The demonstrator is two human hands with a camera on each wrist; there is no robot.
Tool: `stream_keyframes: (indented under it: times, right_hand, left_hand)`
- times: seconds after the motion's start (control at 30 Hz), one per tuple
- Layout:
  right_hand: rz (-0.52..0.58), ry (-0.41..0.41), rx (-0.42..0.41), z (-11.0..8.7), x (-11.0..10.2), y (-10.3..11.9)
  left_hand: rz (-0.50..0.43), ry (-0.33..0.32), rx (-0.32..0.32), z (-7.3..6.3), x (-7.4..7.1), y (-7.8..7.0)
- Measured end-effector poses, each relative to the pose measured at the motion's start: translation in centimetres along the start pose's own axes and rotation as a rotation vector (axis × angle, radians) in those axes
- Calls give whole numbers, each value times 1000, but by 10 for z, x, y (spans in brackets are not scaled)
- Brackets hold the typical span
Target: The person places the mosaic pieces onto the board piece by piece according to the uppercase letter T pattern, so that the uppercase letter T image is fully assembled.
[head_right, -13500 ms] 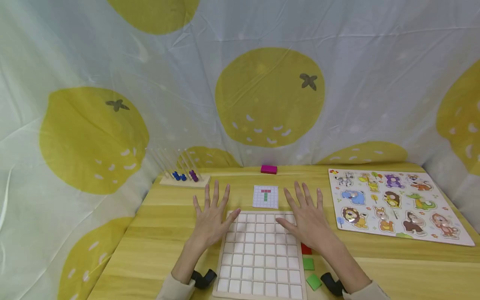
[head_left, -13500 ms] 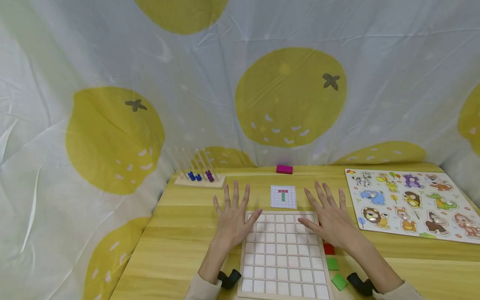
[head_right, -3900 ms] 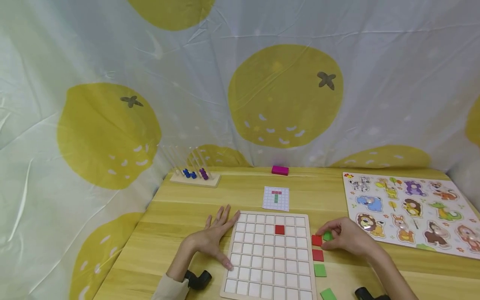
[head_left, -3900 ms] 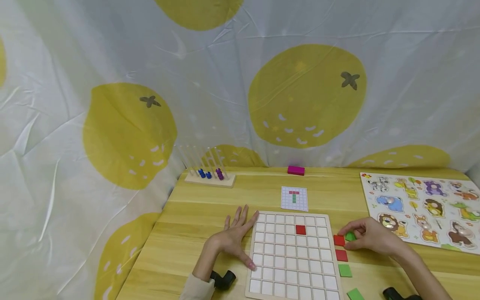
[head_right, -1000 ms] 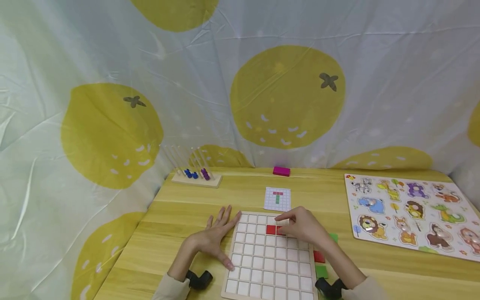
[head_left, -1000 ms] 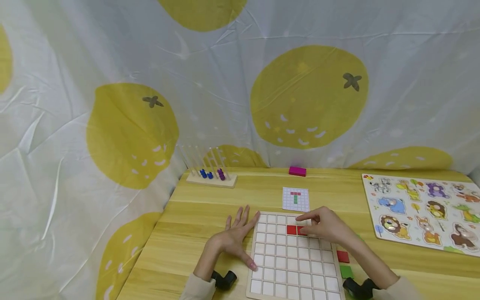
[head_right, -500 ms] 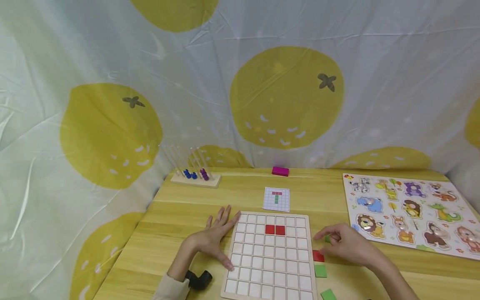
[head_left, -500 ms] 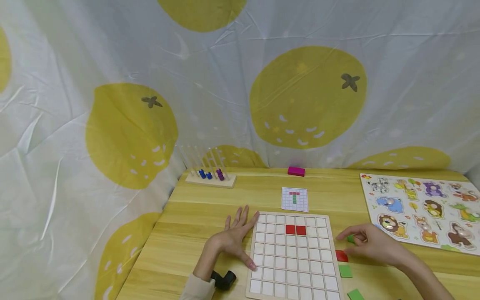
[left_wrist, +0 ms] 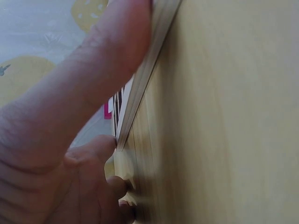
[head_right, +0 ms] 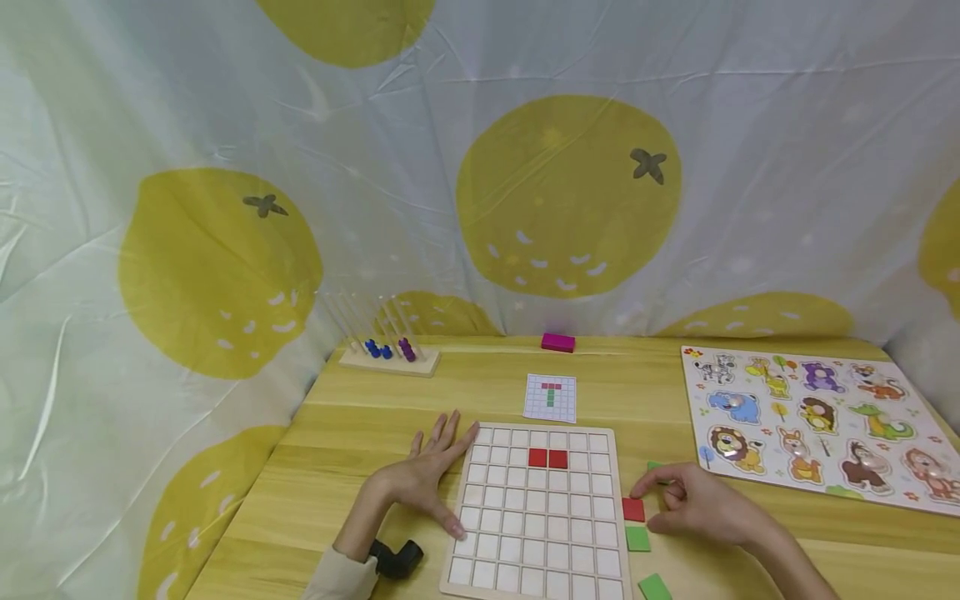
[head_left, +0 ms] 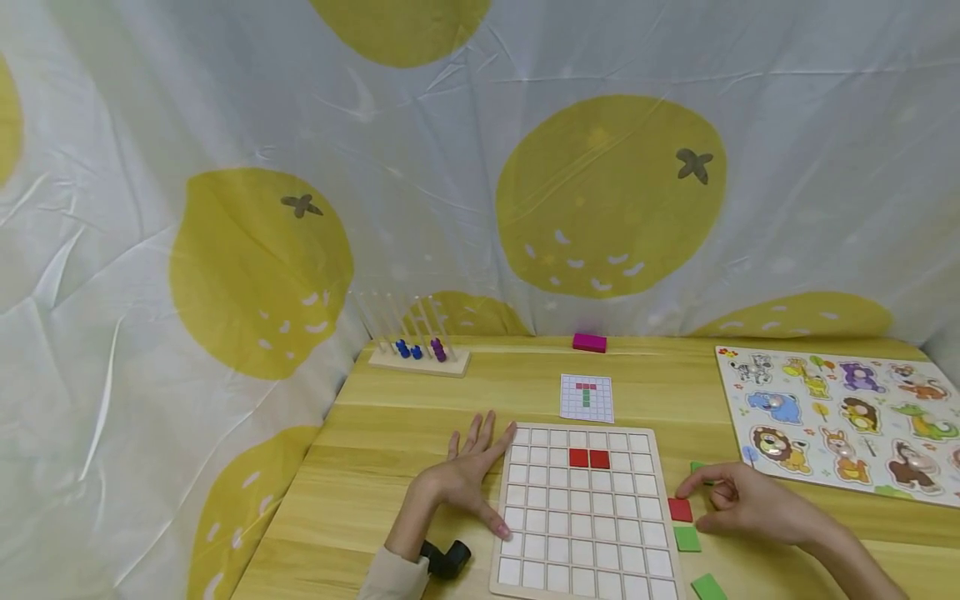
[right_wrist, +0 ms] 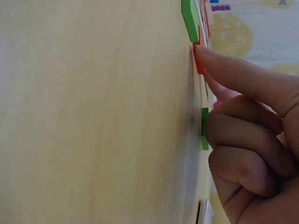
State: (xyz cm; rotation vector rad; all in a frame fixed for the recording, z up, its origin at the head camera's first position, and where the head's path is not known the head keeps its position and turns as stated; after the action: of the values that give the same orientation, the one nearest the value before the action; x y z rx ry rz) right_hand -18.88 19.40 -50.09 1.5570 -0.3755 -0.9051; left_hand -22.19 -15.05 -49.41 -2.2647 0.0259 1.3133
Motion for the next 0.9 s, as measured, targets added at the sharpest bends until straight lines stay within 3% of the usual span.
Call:
stream_keyframes:
  times: [0.33, 0.67, 0.9]
  right_hand:
    - [20, -10, 30, 6, 1, -2]
    - [-5, -55, 43, -9, -15, -5]
    - [-7, -85, 68, -8, -14, -8]
  left_hand:
    - [7, 1, -5, 1, 0, 1]
    - [8, 1, 0, 1, 1, -1]
    - [3, -1, -2, 0, 0, -2]
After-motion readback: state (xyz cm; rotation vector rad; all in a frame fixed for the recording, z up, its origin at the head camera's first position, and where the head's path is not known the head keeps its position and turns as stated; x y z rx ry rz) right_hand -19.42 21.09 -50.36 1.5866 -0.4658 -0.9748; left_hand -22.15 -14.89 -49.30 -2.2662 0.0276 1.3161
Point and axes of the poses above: each hand's wrist, its own z-axis towards the middle knuckle, its own x-axis out of the palm, y = z × x, the point moved 8 cm from there along z, towards the middle knuckle, and after that the axes turned 4 degrees about -x, right-handed, at the moved point
